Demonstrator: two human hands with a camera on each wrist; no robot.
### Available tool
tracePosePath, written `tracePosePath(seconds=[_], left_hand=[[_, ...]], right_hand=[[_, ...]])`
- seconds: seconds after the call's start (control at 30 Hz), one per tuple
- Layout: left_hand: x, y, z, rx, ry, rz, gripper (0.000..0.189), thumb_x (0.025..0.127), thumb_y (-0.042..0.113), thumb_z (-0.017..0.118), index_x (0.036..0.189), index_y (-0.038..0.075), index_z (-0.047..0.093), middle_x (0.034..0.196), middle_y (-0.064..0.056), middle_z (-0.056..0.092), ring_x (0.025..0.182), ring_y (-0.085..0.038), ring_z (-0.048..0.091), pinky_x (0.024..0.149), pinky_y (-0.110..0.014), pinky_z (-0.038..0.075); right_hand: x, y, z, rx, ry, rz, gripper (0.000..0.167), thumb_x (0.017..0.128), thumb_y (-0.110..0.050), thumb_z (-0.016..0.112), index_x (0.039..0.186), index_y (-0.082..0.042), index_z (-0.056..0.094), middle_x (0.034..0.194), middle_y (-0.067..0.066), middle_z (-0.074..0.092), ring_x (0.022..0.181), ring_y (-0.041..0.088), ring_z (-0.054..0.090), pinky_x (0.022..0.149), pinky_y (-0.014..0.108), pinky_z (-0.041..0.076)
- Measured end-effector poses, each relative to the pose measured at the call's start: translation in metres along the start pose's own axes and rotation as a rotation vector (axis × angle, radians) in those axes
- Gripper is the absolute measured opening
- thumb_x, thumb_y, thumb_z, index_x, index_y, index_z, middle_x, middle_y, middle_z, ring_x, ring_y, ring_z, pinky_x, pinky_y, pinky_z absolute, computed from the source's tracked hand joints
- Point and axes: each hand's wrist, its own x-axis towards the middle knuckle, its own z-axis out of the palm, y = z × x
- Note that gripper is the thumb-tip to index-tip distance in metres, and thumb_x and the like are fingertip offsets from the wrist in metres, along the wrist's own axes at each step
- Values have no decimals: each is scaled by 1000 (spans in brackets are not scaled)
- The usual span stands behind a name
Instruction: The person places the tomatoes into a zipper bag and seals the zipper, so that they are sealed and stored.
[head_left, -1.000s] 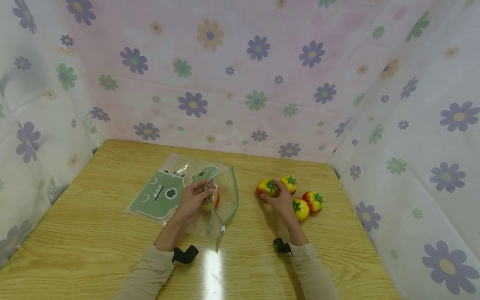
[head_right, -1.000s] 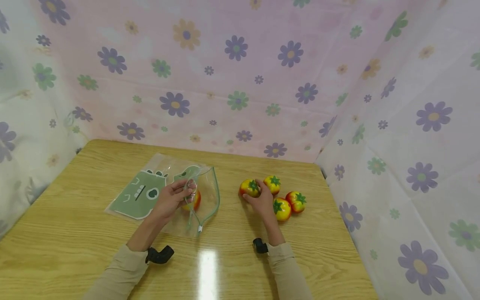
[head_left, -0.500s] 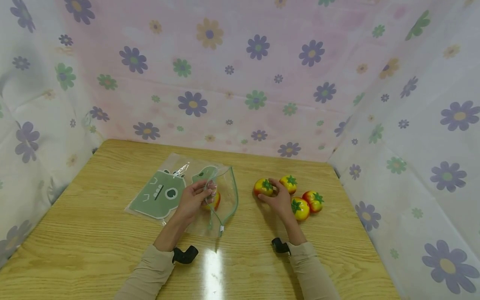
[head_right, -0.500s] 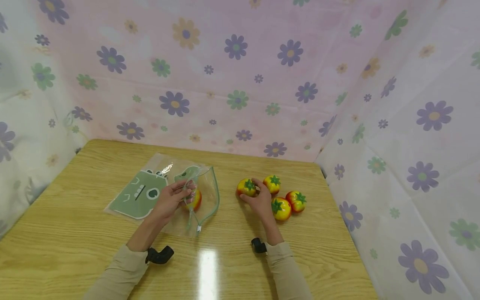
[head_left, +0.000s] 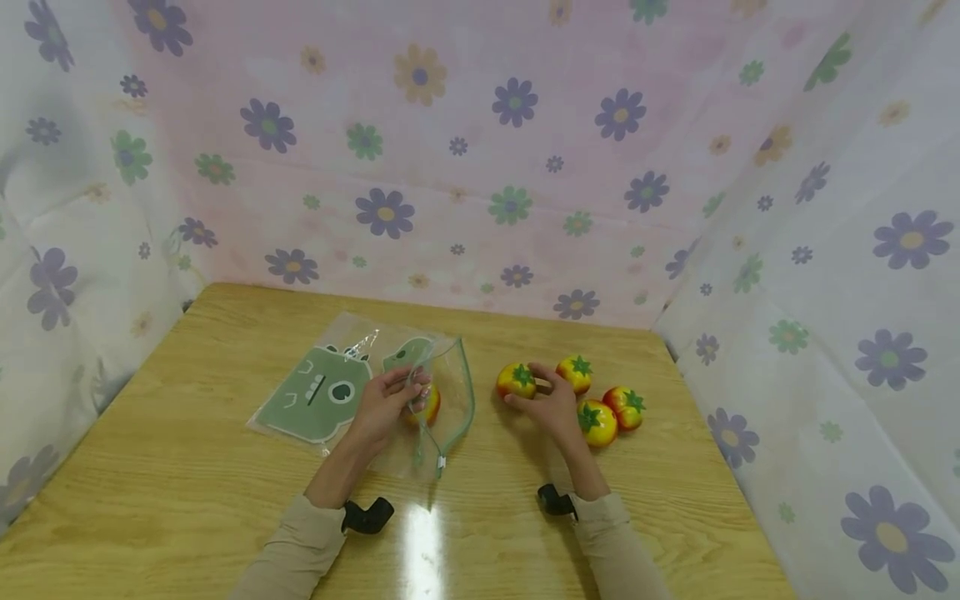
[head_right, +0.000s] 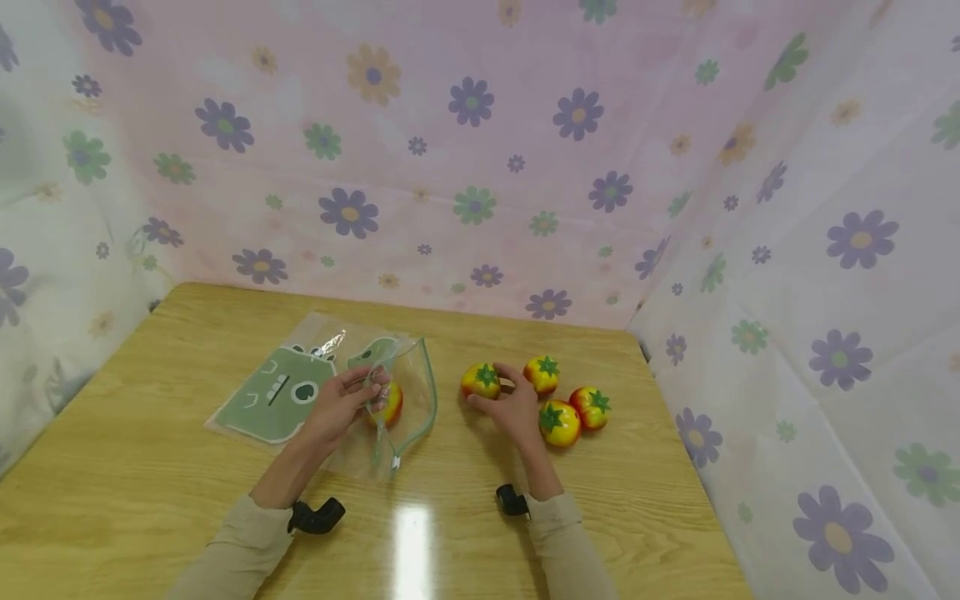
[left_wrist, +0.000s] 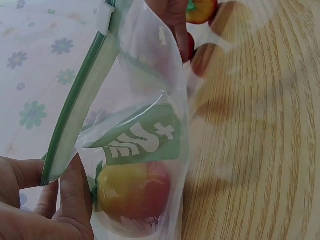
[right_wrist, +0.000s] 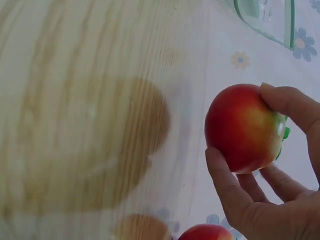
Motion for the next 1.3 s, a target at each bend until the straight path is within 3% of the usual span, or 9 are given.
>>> tracePosePath(seconds=[0.37,0.6,0.77,1.1,1.3], left_hand=[[0,1,0,7,19,-4,40,100,-6,58,139,-10,52,109,-5,71,85,-6,67,72,-17,59],[-1,3,-1,-9,16,-10,39,100,-7,57,138,-11,50,113,-10,70,87,-7,67,74,-17,59],[-2,3,-1,2,6,-7,39,100,-6,57,138,-11,51,113,-9,69,86,-8,66,74,-17,59],[-1,4,0,-10,14,-18,38,99,-8,58,136,-11,52,104,0,70,85,-7,67,74,-18,60],[-1,4,0,-10,14,-23,38,99,-8,58,136,-11,52,105,-1,71,85,-7,67,75,-19,60]], right_hand=[[-2,-1,8,188,-77,-174,65,80,-3,86,139,-13,60,146,8,52,125,35,56,96,44,59],[-5,-5,10,317,-242,-291,67,81,7,81,142,-4,55,146,15,50,122,26,57,96,36,59],[-9,-10,11,327,-326,-317,67,82,7,79,143,-1,53,145,17,50,120,17,58,95,33,59],[-14,-12,18,266,-407,-339,64,84,5,79,143,-2,55,147,19,51,123,33,57,94,39,60],[-16,-14,22,278,-460,-336,65,83,5,80,143,-3,55,146,19,51,122,29,57,93,40,60]])
